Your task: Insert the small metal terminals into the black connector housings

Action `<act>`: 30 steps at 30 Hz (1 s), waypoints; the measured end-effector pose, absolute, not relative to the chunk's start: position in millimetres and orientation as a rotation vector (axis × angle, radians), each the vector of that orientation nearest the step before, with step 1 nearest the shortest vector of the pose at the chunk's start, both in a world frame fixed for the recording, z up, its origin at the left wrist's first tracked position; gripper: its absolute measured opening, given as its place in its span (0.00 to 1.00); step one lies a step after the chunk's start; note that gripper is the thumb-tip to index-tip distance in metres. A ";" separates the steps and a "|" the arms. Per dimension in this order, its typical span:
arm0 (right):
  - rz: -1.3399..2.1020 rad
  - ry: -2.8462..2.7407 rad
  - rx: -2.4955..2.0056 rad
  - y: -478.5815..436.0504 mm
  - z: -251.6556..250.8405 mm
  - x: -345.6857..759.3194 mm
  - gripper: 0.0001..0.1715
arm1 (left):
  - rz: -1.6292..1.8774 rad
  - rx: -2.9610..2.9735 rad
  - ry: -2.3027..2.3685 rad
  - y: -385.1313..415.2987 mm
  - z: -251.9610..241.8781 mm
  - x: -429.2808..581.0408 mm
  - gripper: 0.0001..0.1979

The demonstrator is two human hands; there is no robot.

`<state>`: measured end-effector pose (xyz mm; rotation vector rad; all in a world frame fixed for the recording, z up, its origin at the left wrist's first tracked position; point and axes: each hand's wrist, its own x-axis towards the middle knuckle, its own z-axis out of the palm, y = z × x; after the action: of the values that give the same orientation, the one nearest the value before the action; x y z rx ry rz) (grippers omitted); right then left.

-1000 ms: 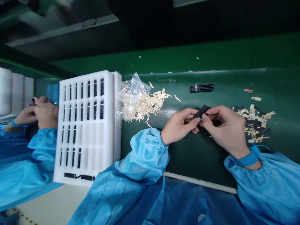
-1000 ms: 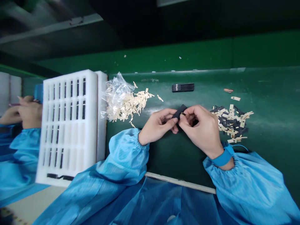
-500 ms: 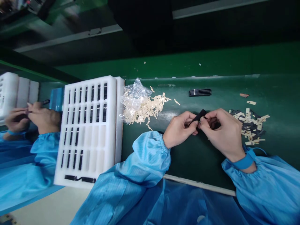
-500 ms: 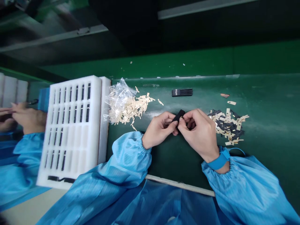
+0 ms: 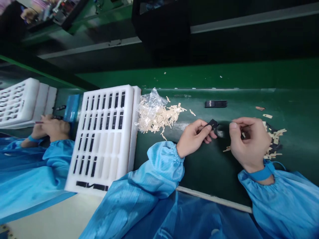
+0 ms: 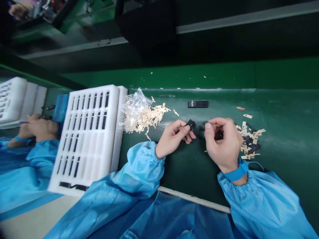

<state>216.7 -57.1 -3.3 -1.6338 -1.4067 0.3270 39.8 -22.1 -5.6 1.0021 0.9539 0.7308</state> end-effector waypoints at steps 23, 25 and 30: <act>0.452 -1.681 -1.524 -55.3 2.7 206.1 0.02 | 0.799 1.194 1.043 -34.8 -18.3 45.7 0.11; 0.442 -1.634 -1.555 -55.4 2.1 204.0 0.03 | 0.812 1.182 1.043 -37.6 -18.8 47.9 0.11; 0.437 -1.429 -1.660 -57.8 -1.1 194.7 0.06 | 0.839 1.111 1.078 -47.2 -19.6 55.1 0.11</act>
<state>194.7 -57.8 -1.1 -1.6600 -1.4291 0.4369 55.1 -47.2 -19.6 1.1114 1.0782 0.8390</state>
